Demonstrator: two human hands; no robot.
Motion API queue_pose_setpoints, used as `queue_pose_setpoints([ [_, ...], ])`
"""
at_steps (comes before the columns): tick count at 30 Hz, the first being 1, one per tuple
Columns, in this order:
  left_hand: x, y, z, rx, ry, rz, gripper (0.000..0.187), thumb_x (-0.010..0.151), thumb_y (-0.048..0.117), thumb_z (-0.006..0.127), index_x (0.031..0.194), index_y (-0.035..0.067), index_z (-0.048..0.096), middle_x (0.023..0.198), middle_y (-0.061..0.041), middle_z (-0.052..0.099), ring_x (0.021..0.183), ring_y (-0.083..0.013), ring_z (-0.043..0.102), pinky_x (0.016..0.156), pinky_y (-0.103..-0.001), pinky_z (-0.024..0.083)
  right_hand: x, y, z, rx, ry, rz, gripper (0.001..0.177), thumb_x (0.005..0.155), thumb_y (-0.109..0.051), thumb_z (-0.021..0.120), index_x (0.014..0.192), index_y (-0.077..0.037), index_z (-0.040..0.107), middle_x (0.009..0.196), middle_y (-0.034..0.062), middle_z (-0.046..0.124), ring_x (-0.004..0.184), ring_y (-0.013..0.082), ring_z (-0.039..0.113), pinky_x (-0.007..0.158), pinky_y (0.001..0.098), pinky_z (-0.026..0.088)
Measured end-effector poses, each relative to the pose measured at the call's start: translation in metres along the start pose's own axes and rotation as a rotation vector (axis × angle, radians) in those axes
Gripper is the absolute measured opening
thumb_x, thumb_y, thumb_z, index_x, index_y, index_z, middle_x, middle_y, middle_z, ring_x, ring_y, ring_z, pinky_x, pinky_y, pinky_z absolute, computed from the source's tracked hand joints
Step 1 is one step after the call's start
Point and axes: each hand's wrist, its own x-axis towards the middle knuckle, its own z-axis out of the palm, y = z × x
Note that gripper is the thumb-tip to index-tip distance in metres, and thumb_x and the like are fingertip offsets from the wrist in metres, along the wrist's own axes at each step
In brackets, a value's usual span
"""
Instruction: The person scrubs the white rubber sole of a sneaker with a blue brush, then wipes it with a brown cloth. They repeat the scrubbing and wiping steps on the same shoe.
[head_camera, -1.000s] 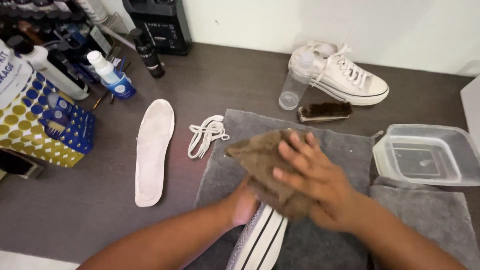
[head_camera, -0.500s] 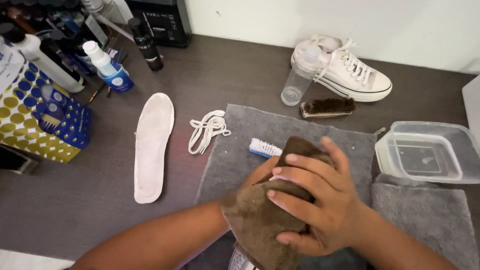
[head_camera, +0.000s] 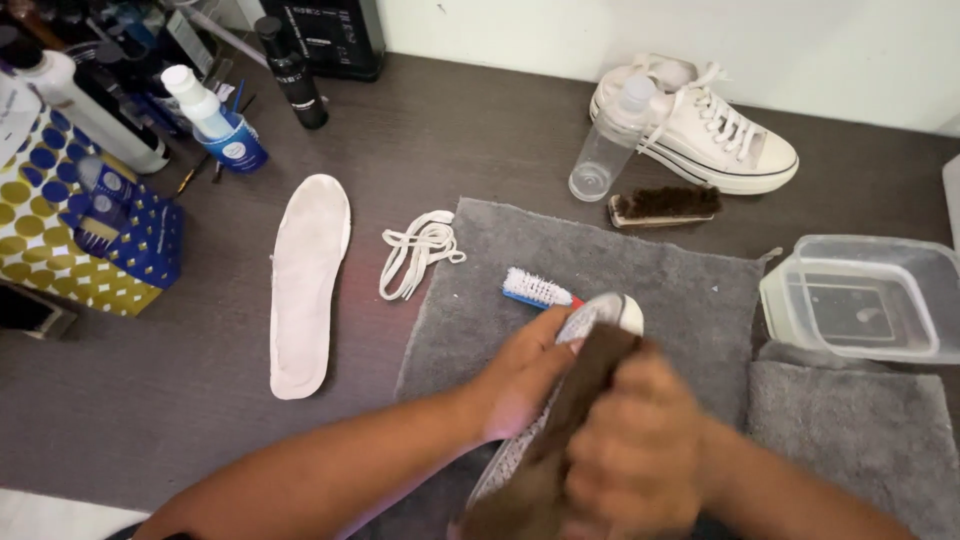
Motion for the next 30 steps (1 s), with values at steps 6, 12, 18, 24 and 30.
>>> queue_pose_setpoints([
  [6,0.025,-0.043,-0.004,0.057,-0.071,0.084,0.023,0.099,0.027,0.049,0.114,0.014,0.060,0.098,0.000,0.062,0.092,-0.0102,0.056,0.078,-0.029,0.048,0.010,0.047,-0.021,0.068,0.406,0.529,0.036,0.079,-0.049,0.068,0.070,-0.014,0.062,0.089,0.0065,0.063,0.078,0.0302,0.056,0.066,0.0438,0.043],
  [12,0.001,-0.003,0.000,0.030,0.036,0.027,0.037,0.094,0.042,0.050,0.111,0.012,0.062,0.098,0.001,0.059,0.095,-0.0124,0.053,0.085,-0.031,0.042,0.046,0.000,-0.017,0.048,0.225,0.226,0.019,0.099,-0.029,0.048,0.083,-0.022,0.055,0.086,-0.0017,0.057,0.073,0.0200,0.053,0.070,0.0394,0.039],
  [18,0.006,-0.020,0.003,0.034,0.012,0.101,0.044,0.096,0.043,0.047,0.118,0.008,0.060,0.102,-0.002,0.060,0.097,-0.0133,0.053,0.087,-0.032,0.043,0.034,0.029,-0.024,-0.062,0.257,0.126,0.026,0.088,-0.038,0.057,0.064,-0.031,0.051,0.069,-0.0070,0.051,0.058,0.0191,0.045,0.052,0.0423,0.027],
  [24,0.030,-0.097,-0.011,-0.748,-0.366,0.067,0.032,0.108,0.010,0.050,0.134,-0.003,0.060,0.095,-0.009,0.071,0.082,-0.0160,0.070,0.074,-0.029,0.056,0.037,0.030,-0.017,0.064,0.547,0.559,0.024,0.087,-0.025,0.056,0.076,-0.005,0.049,0.080,0.0141,0.054,0.071,0.0328,0.051,0.071,0.0468,0.041],
  [30,0.011,-0.027,-0.002,-0.138,-0.073,0.095,0.046,0.096,0.046,0.056,0.121,0.008,0.060,0.105,-0.001,0.060,0.097,-0.0086,0.055,0.084,-0.029,0.048,0.040,0.033,-0.025,0.099,0.401,0.139,0.029,0.091,-0.039,0.054,0.071,-0.018,0.057,0.077,0.0025,0.060,0.064,0.0255,0.053,0.060,0.0462,0.036],
])
